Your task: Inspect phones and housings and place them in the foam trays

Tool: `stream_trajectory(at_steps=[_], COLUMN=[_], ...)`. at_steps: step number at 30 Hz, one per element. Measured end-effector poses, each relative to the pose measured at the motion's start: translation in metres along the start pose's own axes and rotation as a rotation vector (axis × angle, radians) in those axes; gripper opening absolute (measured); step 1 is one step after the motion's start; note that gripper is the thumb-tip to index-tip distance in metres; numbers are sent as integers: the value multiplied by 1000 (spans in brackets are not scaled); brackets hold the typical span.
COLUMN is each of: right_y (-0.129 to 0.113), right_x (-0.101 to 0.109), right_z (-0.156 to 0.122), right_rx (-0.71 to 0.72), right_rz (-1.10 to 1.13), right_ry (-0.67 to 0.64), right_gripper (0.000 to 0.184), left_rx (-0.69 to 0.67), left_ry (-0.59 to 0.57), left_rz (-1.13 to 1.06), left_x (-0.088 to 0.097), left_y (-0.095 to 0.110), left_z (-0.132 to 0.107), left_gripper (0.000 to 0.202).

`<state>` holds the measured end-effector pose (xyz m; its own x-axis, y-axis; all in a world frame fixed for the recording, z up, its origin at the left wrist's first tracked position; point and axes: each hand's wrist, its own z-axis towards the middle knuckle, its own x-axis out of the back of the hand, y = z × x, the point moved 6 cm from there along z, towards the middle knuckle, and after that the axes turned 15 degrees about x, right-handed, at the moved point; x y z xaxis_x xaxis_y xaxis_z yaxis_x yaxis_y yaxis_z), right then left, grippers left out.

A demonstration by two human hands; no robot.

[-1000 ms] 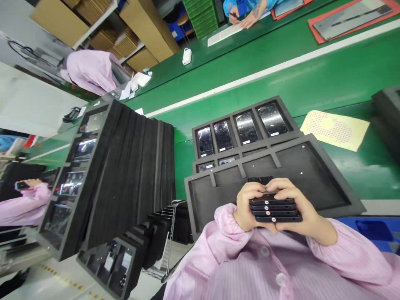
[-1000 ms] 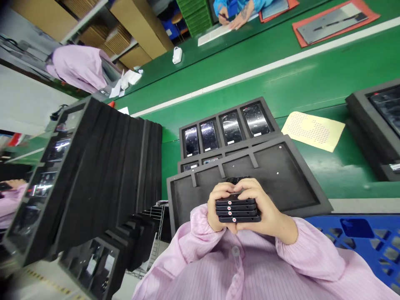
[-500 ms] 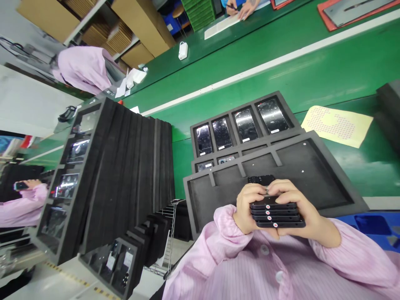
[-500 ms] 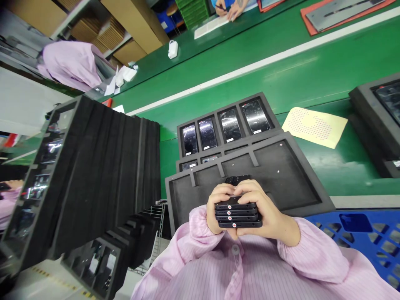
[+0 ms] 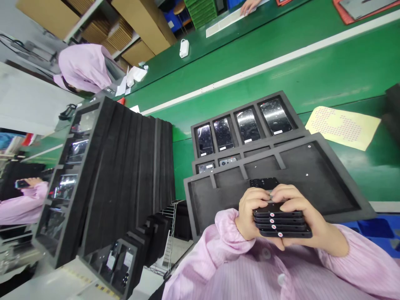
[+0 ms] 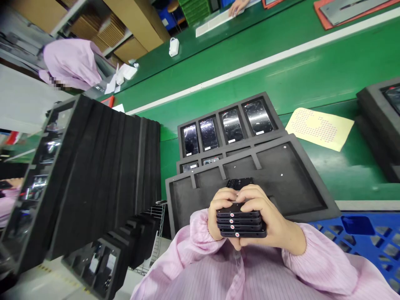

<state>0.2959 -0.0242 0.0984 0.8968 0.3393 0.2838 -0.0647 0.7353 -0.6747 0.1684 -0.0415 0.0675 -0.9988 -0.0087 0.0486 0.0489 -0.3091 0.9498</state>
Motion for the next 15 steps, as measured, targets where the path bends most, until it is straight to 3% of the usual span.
stream_trajectory(at_steps=[8, 15], right_y=[1, 2], right_x=[0, 1], right_z=[2, 1], right_rx=[-5, -9], right_rz=[15, 38], right_ry=[7, 6], right_gripper=[30, 34], left_rx=[39, 28], left_ry=[-19, -23], left_rz=[4, 10], left_x=[1, 1], left_y=[2, -1], left_z=[1, 1], left_gripper=[53, 45])
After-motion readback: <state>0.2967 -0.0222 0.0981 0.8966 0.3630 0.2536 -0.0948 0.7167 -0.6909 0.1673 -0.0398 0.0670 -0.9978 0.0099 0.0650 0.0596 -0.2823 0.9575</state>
